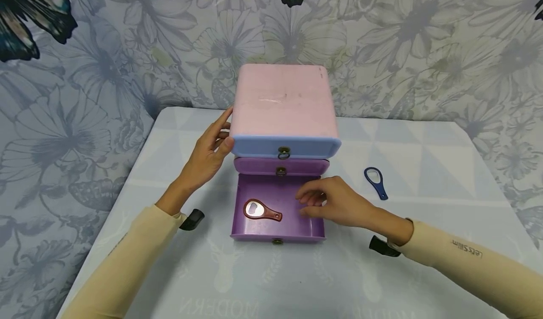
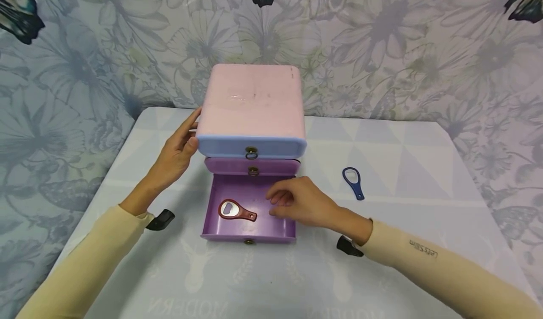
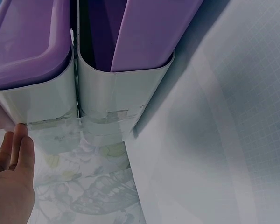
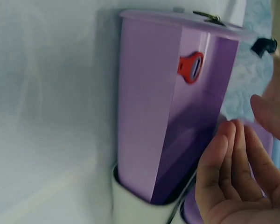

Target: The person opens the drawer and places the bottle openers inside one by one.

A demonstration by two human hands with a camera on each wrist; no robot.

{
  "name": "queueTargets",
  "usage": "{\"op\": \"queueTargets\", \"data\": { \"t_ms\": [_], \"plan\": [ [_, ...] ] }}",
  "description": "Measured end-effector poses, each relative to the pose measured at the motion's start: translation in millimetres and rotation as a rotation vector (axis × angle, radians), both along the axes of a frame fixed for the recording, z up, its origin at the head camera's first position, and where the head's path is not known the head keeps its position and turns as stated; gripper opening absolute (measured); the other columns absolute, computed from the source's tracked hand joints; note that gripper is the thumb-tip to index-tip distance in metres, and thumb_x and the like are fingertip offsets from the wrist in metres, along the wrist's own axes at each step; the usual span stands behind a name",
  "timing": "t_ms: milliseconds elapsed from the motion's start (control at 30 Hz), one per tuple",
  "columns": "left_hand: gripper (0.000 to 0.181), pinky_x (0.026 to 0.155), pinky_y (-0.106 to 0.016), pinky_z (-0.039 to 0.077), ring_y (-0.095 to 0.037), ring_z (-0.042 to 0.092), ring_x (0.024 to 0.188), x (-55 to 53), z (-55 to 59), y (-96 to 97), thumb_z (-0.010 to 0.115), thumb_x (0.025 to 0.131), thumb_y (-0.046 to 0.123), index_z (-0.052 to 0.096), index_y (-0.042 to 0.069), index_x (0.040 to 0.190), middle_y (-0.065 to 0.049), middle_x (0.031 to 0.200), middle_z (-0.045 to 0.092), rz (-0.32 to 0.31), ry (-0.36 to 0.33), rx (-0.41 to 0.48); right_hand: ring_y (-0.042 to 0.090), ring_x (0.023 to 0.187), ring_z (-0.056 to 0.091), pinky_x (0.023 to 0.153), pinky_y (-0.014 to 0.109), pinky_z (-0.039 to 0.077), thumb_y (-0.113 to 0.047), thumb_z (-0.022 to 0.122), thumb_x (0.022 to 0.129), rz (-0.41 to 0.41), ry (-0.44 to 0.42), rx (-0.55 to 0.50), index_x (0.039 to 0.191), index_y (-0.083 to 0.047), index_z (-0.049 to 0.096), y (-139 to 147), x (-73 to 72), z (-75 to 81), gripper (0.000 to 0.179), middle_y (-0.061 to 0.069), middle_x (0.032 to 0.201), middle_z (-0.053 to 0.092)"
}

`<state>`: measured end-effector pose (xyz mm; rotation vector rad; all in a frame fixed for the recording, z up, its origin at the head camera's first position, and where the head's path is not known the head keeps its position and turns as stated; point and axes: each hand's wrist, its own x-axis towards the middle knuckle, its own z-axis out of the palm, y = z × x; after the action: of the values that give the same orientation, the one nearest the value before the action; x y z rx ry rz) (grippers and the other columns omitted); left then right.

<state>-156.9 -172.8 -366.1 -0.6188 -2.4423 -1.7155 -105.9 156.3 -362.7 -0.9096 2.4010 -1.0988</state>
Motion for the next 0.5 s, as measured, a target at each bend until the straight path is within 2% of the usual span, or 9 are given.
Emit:
{"op": "queueTargets", "data": {
  "t_ms": [167, 333, 500],
  "plan": [
    [0.073, 0.107, -0.047, 0.039, -0.022, 0.053, 0.119, -1.6, 0.8, 1.3, 0.048, 0.094, 0.07, 0.025, 0.043, 0.157, -0.009, 0.142, 0.047, 0.0, -0.01, -0.01, 0.004, 0.079, 0.064, 0.074, 0.026, 0.055, -0.018, 0.083, 0.083, -0.059, 0.03, 0.026, 0.101, -0.015, 0.074, 21.0, 3.4, 2.3, 0.02, -0.01, 0.088, 0.071],
    [0.07, 0.105, -0.045, 0.04, -0.023, 0.053, 0.119, -1.0, 2.1, 0.8, 0.048, 0.096, 0.067, 0.024, 0.044, 0.157, -0.008, 0.143, 0.046, 0.009, -0.02, -0.013, 0.005, 0.08, 0.064, 0.074, 0.027, 0.056, -0.015, 0.083, 0.082, -0.108, 0.057, 0.037, 0.102, -0.012, 0.076, 38.1, 3.0, -0.5, 0.021, -0.004, 0.092, 0.073],
    [0.068, 0.104, -0.04, 0.041, -0.022, 0.052, 0.121, 0.7, 3.4, 1.5, 0.048, 0.098, 0.063, 0.024, 0.043, 0.158, -0.007, 0.144, 0.046, 0.014, -0.027, -0.021, 0.006, 0.079, 0.065, 0.073, 0.026, 0.056, -0.016, 0.082, 0.083, -0.194, 0.064, 0.055, 0.1, -0.016, 0.075, 58.5, -3.3, -3.1, 0.018, 0.001, 0.095, 0.074]
  ]
}}
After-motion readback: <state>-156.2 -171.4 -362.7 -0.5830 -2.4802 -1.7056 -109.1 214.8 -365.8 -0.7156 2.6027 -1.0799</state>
